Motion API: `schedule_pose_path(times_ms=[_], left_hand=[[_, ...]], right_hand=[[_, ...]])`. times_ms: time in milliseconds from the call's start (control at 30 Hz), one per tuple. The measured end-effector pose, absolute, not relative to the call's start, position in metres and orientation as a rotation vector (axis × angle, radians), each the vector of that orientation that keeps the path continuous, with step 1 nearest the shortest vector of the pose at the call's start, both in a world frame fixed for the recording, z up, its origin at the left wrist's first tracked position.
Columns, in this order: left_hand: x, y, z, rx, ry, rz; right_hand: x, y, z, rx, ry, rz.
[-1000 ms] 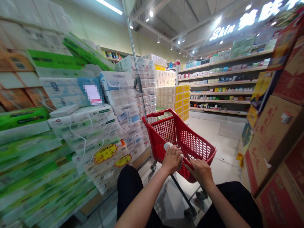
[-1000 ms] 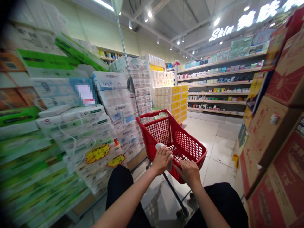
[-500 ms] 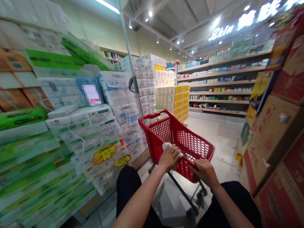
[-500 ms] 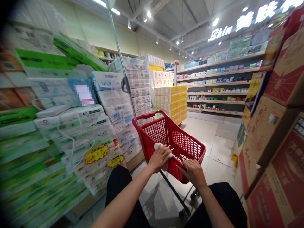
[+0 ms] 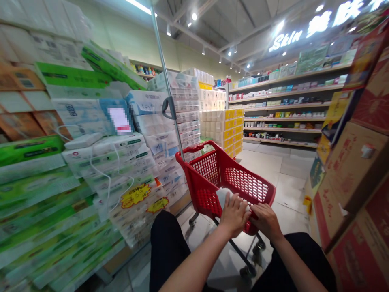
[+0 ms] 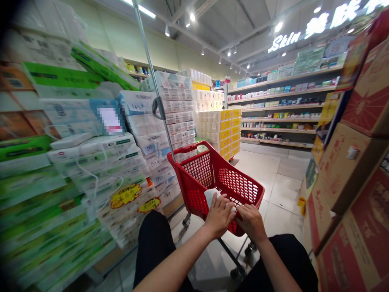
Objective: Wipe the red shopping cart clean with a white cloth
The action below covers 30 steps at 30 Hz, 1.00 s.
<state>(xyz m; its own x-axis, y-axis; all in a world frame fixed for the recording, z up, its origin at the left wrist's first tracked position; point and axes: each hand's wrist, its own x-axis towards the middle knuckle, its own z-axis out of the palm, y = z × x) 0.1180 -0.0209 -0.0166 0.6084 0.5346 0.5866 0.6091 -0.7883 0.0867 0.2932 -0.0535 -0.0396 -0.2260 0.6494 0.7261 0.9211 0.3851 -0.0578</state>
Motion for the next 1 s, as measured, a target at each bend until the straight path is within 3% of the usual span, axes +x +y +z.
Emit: schedule_pose_path(times_ms=[267, 567, 733, 1000], left_hand=[[0.099, -0.003, -0.009, -2.793, -0.709, -0.792], [0.04, 0.061, 0.005, -2.623, -1.081, -0.886], [0.078, 0.024, -0.009, -2.588, -1.146, -0.991], [0.106, -0.025, -0.018, -2.774, -0.842, -0.883]], right_hand=[[0.298, -0.054, -0.039, -1.362, -2.013, -0.48], [0.294, -0.054, -0.037, -1.384, -1.96, -0.563], [0.282, -0.05, -0.042, -1.409, -1.909, -0.59], [0.273, -0.055, -0.045, -1.35, -1.903, -0.54]])
